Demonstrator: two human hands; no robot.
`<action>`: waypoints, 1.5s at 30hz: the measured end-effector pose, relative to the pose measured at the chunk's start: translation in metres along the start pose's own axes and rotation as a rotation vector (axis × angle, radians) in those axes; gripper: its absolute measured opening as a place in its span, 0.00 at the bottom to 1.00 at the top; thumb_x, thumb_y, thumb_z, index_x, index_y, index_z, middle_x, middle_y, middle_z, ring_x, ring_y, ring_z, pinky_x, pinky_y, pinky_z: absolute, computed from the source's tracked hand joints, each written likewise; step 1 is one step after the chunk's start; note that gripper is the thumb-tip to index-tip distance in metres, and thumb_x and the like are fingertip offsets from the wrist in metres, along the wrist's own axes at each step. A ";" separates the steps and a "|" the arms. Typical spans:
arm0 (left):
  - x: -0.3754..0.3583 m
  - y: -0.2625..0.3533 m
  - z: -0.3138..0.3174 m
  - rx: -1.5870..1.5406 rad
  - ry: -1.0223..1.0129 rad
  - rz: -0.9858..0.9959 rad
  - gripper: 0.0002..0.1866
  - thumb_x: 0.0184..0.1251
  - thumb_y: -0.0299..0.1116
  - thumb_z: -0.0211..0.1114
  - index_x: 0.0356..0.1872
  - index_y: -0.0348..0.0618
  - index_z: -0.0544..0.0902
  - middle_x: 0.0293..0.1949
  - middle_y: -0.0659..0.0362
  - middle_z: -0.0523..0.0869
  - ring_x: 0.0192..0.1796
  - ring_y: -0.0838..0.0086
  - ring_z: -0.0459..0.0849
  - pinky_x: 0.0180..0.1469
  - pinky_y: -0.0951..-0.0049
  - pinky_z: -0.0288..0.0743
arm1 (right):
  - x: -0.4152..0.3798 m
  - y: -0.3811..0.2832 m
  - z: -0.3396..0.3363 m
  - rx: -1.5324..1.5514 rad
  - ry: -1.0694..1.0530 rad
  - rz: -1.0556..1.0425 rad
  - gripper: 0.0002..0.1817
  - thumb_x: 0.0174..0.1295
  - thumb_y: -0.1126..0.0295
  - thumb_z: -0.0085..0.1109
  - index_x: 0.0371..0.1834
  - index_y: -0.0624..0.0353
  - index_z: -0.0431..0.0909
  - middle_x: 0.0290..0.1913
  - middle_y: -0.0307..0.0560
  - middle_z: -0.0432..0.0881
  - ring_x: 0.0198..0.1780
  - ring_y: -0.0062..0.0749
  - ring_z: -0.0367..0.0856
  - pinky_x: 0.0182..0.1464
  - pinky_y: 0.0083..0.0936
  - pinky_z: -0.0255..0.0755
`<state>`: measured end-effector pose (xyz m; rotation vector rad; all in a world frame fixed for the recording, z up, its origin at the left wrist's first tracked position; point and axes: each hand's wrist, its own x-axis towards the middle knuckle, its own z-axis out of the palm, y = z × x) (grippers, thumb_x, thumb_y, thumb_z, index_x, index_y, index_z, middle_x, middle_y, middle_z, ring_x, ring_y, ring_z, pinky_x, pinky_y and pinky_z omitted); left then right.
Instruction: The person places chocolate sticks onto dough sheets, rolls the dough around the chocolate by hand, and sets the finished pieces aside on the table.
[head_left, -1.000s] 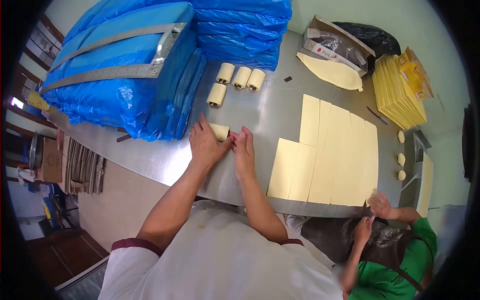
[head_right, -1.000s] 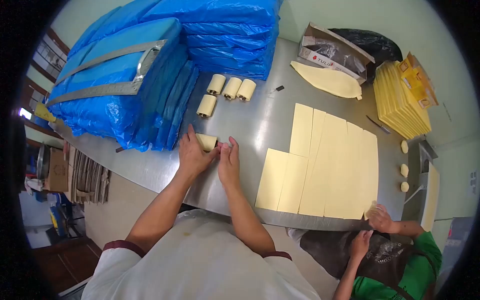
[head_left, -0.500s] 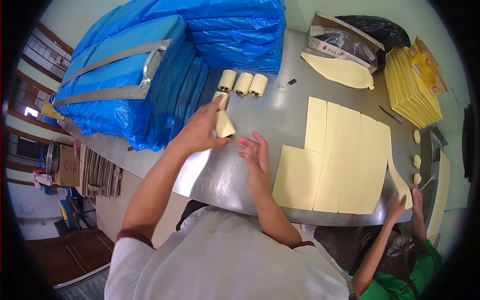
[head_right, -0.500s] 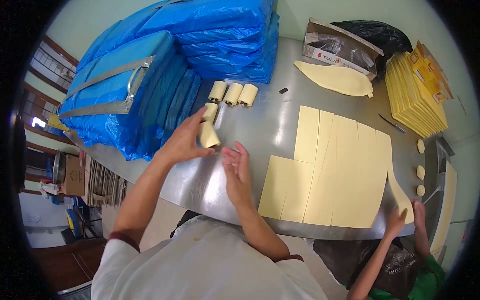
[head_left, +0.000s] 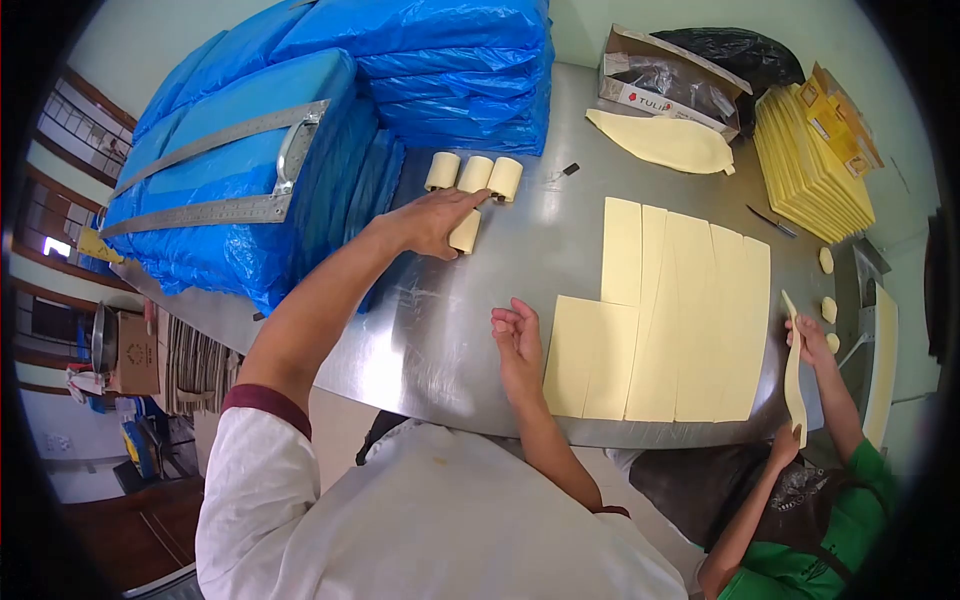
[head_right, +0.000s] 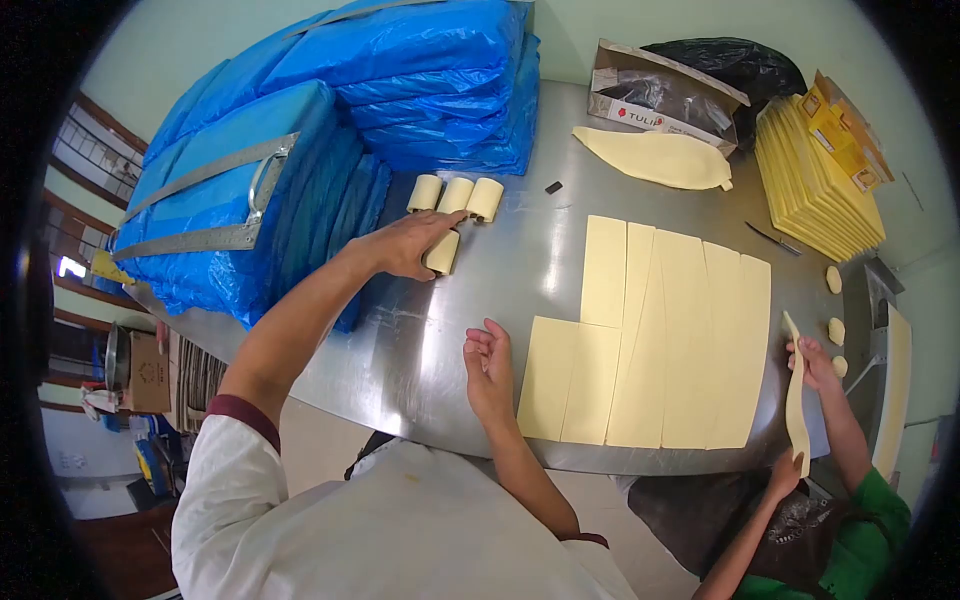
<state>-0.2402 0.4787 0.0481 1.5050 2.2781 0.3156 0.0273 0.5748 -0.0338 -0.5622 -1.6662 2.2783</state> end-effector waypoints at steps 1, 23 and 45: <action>0.001 -0.003 0.000 -0.005 -0.007 0.003 0.61 0.41 0.31 0.80 0.80 0.39 0.53 0.66 0.40 0.75 0.71 0.47 0.72 0.76 0.55 0.62 | 0.000 0.001 0.000 0.001 0.002 -0.006 0.25 0.76 0.70 0.55 0.72 0.62 0.61 0.57 0.47 0.78 0.58 0.28 0.76 0.62 0.25 0.70; -0.081 0.049 0.042 -0.384 0.784 0.011 0.44 0.58 0.34 0.74 0.76 0.42 0.64 0.71 0.44 0.73 0.74 0.49 0.70 0.75 0.55 0.63 | -0.007 0.008 0.012 -0.173 0.130 -0.123 0.19 0.75 0.73 0.55 0.67 0.64 0.69 0.56 0.47 0.81 0.57 0.28 0.78 0.63 0.25 0.72; -0.453 0.037 0.215 -0.853 1.109 -0.546 0.18 0.65 0.25 0.66 0.57 0.35 0.83 0.51 0.49 0.87 0.55 0.61 0.86 0.60 0.66 0.76 | 0.013 0.093 0.380 -1.253 -0.864 -0.997 0.18 0.64 0.74 0.55 0.57 0.64 0.82 0.60 0.56 0.82 0.61 0.49 0.78 0.61 0.45 0.71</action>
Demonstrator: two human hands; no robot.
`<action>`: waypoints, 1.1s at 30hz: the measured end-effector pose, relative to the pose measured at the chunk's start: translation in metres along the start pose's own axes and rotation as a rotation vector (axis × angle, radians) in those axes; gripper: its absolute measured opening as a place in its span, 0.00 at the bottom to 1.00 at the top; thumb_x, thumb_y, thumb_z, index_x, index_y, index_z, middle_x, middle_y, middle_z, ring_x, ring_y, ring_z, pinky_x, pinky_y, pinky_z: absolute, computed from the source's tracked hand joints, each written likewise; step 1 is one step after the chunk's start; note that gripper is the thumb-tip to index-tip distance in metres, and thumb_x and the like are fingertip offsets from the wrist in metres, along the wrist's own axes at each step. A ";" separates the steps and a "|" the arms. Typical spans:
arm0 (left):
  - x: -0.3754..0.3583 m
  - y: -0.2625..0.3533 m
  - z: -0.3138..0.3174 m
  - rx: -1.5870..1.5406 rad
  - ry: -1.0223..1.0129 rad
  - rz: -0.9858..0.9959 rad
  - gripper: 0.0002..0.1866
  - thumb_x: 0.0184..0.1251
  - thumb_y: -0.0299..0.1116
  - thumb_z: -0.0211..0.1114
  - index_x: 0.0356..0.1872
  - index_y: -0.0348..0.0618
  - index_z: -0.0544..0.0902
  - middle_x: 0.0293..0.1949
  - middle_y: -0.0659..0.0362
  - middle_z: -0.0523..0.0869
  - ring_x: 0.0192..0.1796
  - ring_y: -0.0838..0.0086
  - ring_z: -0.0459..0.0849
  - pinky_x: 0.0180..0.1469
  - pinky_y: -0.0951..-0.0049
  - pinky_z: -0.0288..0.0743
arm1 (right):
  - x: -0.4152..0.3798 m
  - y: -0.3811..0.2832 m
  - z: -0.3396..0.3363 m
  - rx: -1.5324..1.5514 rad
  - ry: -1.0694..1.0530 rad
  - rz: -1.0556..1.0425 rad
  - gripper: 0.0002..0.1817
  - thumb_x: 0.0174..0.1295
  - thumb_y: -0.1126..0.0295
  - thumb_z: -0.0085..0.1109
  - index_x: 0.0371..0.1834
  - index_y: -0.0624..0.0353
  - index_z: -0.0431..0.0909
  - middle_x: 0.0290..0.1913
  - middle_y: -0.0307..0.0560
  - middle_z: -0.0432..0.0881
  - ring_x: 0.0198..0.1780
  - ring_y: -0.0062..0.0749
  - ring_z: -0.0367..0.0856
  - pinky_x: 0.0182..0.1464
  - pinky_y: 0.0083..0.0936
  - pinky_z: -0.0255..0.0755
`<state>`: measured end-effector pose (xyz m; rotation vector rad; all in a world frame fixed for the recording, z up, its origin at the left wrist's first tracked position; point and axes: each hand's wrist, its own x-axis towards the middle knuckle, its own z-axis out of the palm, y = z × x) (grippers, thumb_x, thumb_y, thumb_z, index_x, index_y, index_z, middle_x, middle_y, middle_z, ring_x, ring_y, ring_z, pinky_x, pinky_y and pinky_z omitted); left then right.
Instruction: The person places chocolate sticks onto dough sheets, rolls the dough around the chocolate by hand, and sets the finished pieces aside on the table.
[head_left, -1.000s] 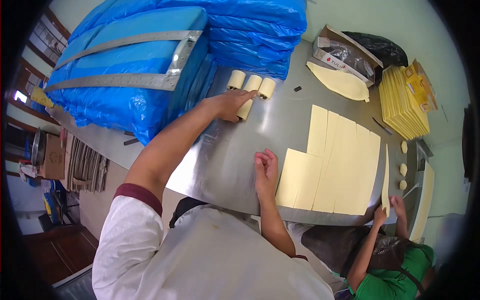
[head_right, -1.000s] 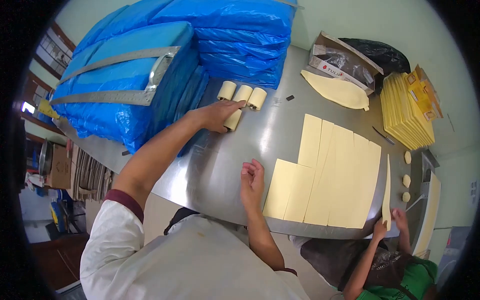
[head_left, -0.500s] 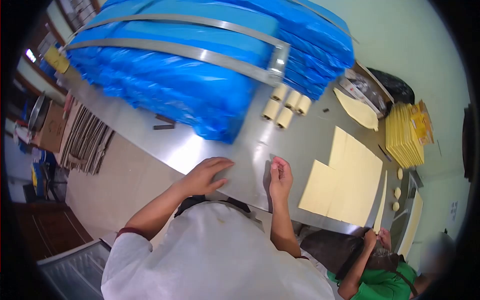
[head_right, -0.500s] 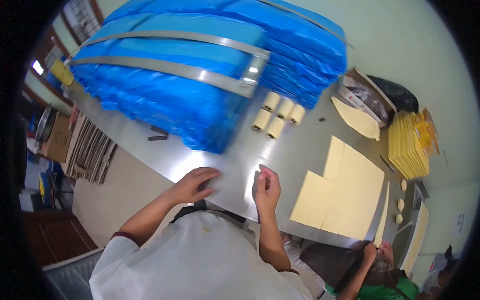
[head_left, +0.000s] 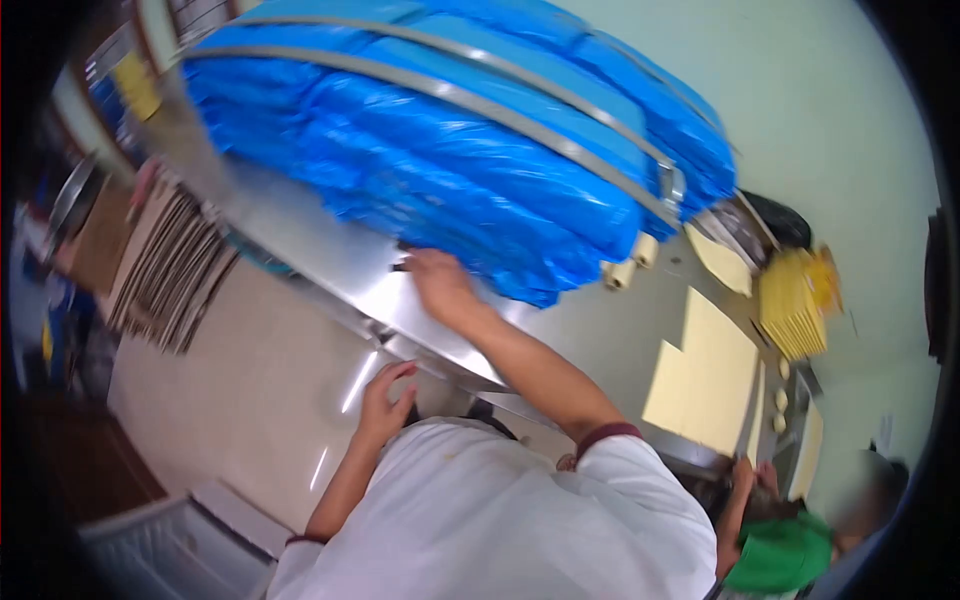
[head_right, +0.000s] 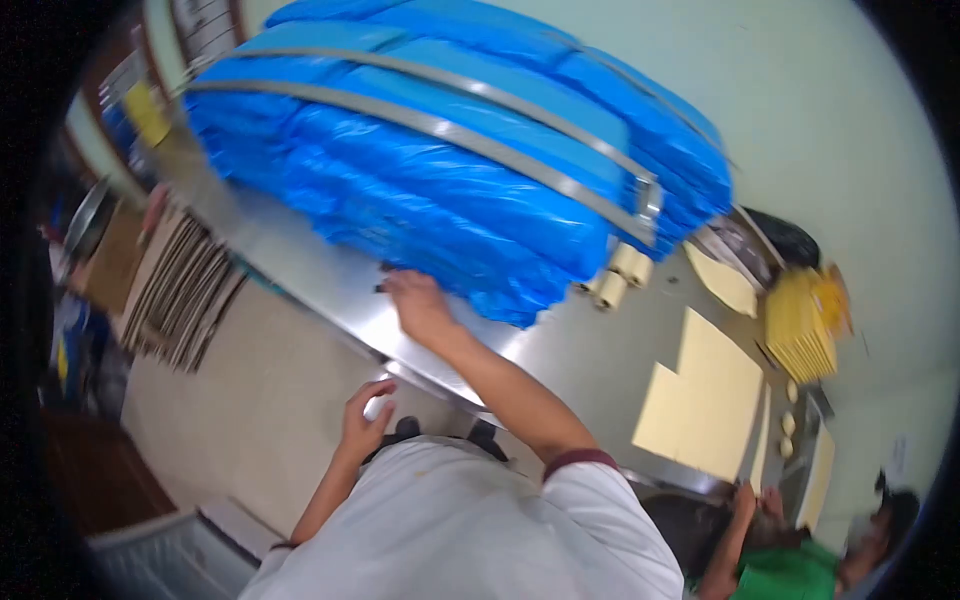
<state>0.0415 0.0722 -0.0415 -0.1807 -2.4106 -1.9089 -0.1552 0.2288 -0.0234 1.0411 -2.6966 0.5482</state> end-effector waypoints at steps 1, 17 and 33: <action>-0.003 -0.005 -0.002 -0.021 0.007 -0.002 0.18 0.65 0.25 0.66 0.57 0.35 0.83 0.50 0.49 0.88 0.55 0.62 0.86 0.60 0.65 0.76 | -0.001 -0.002 0.003 -0.081 -0.041 0.001 0.19 0.64 0.73 0.53 0.57 0.64 0.82 0.60 0.55 0.81 0.62 0.49 0.76 0.62 0.45 0.69; 0.093 0.029 0.006 0.224 0.019 0.328 0.14 0.66 0.21 0.62 0.53 0.36 0.83 0.49 0.48 0.86 0.54 0.56 0.84 0.59 0.63 0.76 | -0.215 0.080 -0.122 0.030 0.553 0.525 0.15 0.67 0.70 0.57 0.54 0.64 0.82 0.57 0.60 0.83 0.59 0.58 0.79 0.64 0.49 0.69; 0.097 0.018 0.102 0.527 0.114 0.474 0.08 0.59 0.25 0.65 0.37 0.46 0.88 0.36 0.59 0.89 0.42 0.63 0.84 0.45 0.62 0.71 | -0.212 0.196 -0.141 -0.231 -0.054 0.750 0.38 0.78 0.49 0.39 0.82 0.65 0.51 0.84 0.58 0.50 0.85 0.49 0.44 0.81 0.55 0.44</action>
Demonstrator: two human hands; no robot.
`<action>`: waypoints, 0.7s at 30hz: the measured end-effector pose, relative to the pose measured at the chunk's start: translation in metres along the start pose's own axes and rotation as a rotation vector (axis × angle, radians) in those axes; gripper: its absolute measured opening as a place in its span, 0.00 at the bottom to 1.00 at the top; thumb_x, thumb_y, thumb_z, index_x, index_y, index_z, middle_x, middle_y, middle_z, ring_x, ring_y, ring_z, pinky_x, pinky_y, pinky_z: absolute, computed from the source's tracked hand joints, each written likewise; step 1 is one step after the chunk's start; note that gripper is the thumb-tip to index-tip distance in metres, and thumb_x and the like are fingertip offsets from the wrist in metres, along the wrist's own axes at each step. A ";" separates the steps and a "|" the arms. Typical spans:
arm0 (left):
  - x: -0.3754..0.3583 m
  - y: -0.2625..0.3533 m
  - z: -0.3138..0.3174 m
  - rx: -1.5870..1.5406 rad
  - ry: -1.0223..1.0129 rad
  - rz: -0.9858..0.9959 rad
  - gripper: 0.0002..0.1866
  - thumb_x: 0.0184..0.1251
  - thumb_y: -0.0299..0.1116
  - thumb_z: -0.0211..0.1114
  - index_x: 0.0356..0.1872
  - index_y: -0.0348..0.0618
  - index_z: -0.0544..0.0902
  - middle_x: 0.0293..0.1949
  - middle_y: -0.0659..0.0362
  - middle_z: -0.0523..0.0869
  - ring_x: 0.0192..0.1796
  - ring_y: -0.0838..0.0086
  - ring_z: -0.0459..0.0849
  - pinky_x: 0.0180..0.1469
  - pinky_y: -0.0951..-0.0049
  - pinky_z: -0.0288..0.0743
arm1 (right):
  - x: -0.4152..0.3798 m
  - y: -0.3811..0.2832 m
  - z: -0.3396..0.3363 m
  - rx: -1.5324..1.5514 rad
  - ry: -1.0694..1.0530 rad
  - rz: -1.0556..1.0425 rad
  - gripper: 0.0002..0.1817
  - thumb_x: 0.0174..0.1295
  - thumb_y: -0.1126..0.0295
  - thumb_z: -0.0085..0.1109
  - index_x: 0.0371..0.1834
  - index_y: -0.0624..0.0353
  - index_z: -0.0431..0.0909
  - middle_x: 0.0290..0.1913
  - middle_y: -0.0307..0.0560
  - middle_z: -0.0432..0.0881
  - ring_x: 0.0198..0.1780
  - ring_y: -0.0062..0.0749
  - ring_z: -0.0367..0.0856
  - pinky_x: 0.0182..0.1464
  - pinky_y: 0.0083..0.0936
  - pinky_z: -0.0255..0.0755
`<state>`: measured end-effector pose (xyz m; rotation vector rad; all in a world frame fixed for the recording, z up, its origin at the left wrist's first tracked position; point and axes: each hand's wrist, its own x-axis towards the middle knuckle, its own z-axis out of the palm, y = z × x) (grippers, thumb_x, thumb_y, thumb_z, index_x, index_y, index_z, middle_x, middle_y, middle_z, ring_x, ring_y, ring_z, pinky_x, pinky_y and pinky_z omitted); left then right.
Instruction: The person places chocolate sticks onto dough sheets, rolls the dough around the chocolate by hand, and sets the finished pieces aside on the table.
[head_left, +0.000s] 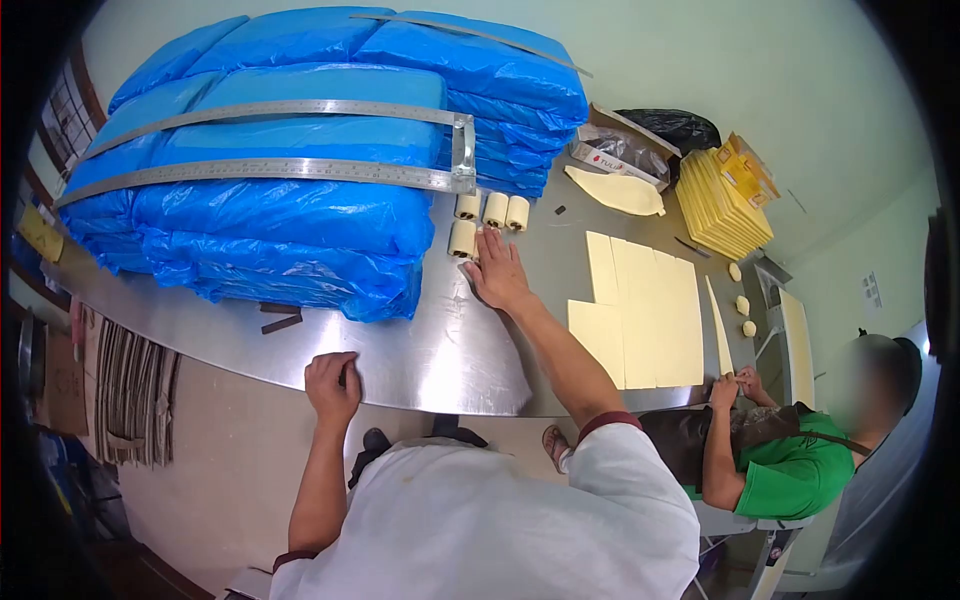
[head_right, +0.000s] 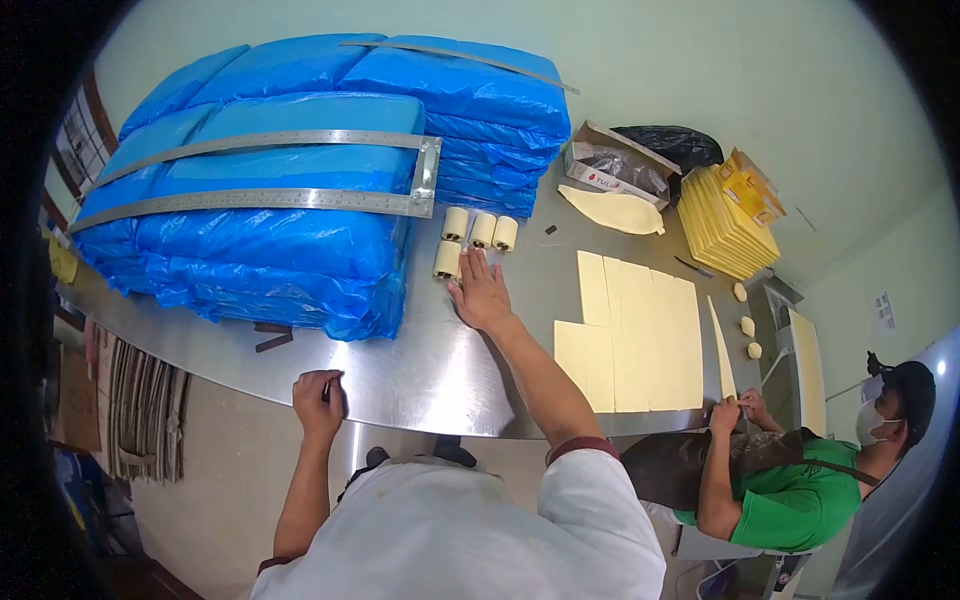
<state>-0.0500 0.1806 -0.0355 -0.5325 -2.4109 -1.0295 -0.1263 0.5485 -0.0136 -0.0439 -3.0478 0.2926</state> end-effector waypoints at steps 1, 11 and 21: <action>0.000 0.000 0.000 0.003 0.015 -0.003 0.07 0.59 0.25 0.65 0.37 0.46 0.88 0.36 0.59 0.88 0.42 0.63 0.84 0.45 0.63 0.71 | -0.001 0.003 0.000 0.013 -0.005 -0.005 0.39 0.77 0.49 0.40 0.82 0.65 0.50 0.84 0.58 0.50 0.85 0.49 0.44 0.81 0.55 0.44; -0.004 -0.001 0.006 0.052 0.040 -0.026 0.06 0.58 0.26 0.66 0.36 0.47 0.88 0.35 0.60 0.88 0.41 0.63 0.83 0.44 0.62 0.70 | -0.009 0.018 0.015 0.154 0.027 -0.058 0.40 0.77 0.50 0.41 0.82 0.66 0.47 0.84 0.65 0.45 0.85 0.55 0.42 0.81 0.56 0.45; -0.005 0.002 0.004 0.052 0.052 -0.038 0.06 0.57 0.25 0.66 0.35 0.47 0.87 0.34 0.60 0.87 0.41 0.63 0.83 0.43 0.62 0.70 | -0.038 0.106 -0.028 0.409 0.326 0.128 0.29 0.75 0.63 0.48 0.77 0.65 0.63 0.76 0.66 0.65 0.78 0.57 0.62 0.79 0.42 0.57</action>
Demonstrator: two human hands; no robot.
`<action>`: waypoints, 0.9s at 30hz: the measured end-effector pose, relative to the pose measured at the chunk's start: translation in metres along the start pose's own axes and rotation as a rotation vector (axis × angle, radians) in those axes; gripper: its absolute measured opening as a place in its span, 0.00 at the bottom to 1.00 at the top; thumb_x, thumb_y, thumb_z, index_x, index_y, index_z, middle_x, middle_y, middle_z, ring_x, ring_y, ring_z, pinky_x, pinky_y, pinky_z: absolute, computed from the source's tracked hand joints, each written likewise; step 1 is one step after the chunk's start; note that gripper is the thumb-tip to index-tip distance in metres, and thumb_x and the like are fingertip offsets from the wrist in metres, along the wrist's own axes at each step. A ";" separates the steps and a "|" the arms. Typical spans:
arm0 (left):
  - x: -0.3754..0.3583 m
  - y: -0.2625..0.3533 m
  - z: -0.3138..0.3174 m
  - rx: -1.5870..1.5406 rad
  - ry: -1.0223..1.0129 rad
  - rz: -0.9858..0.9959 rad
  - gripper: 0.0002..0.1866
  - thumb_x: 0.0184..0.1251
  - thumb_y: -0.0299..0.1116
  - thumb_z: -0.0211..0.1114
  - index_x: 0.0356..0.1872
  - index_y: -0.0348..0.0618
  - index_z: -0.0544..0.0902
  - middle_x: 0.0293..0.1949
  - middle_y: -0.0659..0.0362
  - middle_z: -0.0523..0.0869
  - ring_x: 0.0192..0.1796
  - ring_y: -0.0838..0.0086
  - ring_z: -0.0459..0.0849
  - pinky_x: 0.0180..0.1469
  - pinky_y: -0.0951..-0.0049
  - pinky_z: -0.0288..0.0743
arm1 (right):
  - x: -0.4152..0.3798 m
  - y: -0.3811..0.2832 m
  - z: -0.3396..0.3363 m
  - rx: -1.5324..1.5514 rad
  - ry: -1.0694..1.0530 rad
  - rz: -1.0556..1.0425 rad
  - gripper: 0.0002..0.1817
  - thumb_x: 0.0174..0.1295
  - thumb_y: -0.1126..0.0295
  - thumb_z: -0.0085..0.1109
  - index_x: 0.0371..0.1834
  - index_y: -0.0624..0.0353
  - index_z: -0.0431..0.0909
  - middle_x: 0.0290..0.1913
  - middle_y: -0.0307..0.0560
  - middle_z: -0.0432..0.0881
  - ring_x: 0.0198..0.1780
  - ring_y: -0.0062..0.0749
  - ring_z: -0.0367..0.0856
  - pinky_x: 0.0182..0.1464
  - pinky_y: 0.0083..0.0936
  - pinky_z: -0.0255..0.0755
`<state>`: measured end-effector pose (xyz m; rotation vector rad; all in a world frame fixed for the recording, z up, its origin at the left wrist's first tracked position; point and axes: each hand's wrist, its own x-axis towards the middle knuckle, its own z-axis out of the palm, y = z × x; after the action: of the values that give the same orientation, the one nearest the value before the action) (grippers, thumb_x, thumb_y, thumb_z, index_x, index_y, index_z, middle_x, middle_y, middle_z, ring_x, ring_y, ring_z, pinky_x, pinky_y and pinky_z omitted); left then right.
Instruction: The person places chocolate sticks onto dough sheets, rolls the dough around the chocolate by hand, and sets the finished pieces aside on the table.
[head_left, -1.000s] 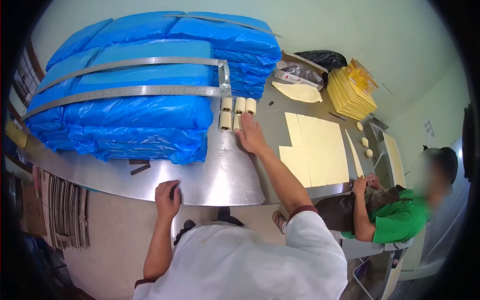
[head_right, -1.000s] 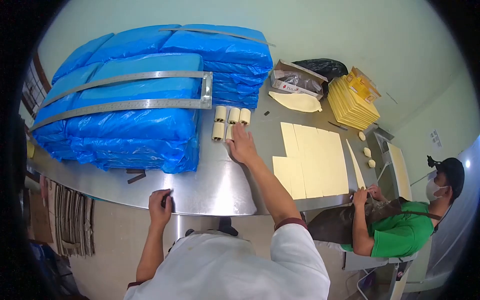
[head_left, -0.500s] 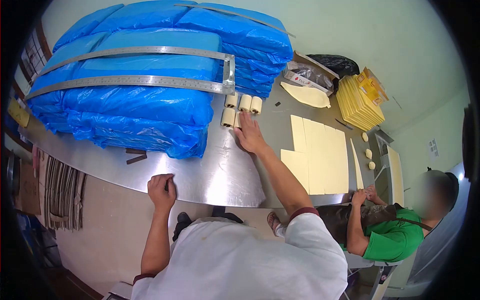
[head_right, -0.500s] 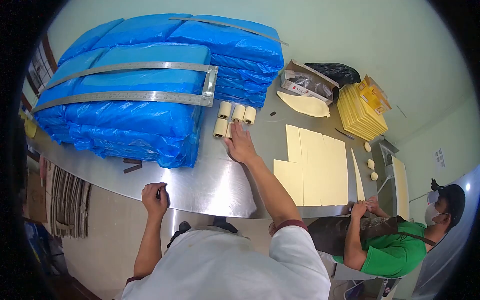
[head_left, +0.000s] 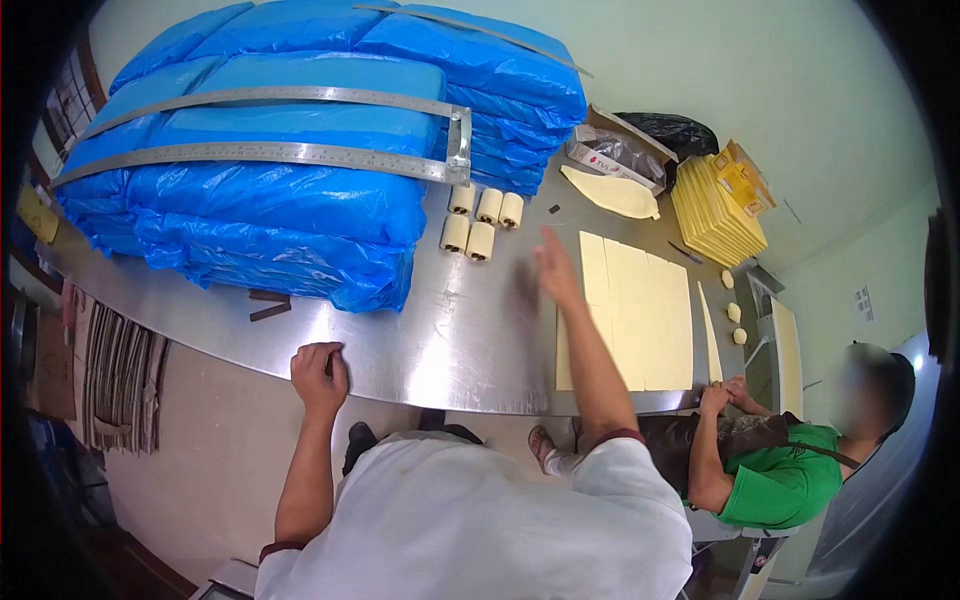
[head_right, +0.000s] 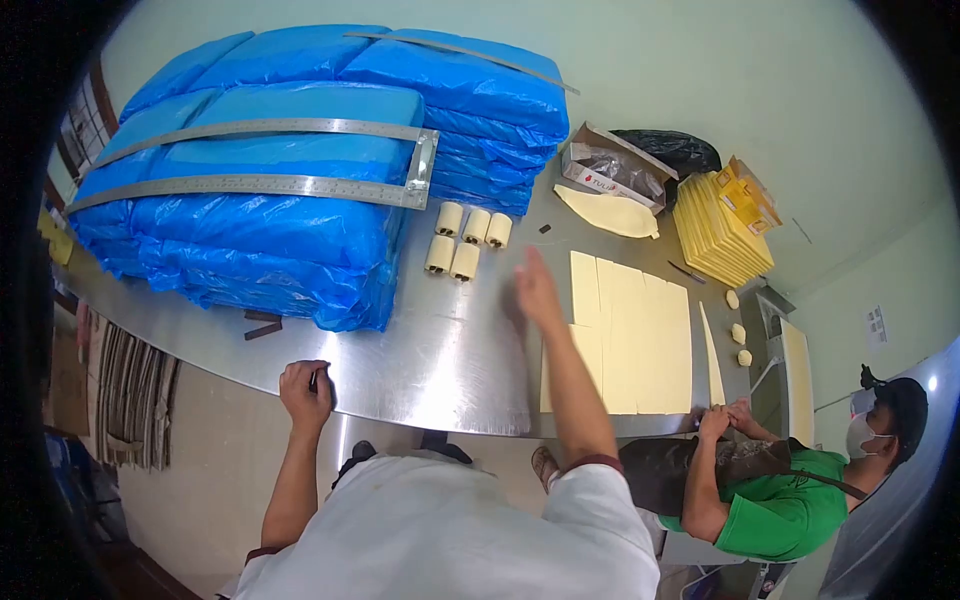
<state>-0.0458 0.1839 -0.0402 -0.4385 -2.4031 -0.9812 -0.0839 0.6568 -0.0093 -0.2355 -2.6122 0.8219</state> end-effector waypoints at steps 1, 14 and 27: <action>0.001 0.000 0.000 0.003 -0.001 -0.003 0.06 0.57 0.25 0.65 0.35 0.47 0.87 0.34 0.60 0.87 0.41 0.63 0.83 0.43 0.62 0.70 | -0.006 0.007 -0.024 -0.065 -0.061 0.051 0.26 0.74 0.66 0.50 0.73 0.65 0.68 0.72 0.65 0.71 0.74 0.56 0.68 0.75 0.41 0.63; 0.002 0.000 0.005 0.016 -0.021 0.011 0.06 0.61 0.25 0.63 0.35 0.47 0.86 0.35 0.58 0.86 0.42 0.61 0.83 0.46 0.61 0.70 | -0.040 0.025 -0.091 -0.184 -0.523 0.119 0.15 0.63 0.70 0.62 0.53 0.61 0.82 0.41 0.53 0.86 0.44 0.48 0.85 0.49 0.38 0.78; 0.000 -0.001 -0.002 -0.011 -0.046 -0.009 0.07 0.61 0.25 0.64 0.38 0.46 0.87 0.37 0.58 0.87 0.44 0.63 0.83 0.48 0.63 0.70 | -0.026 -0.034 -0.166 -0.207 -0.753 0.041 0.16 0.57 0.66 0.76 0.40 0.63 0.80 0.30 0.46 0.82 0.33 0.34 0.77 0.40 0.33 0.72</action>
<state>-0.0457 0.1821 -0.0394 -0.4591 -2.4436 -0.9993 0.0071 0.7075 0.1265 -0.0303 -3.4129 0.7528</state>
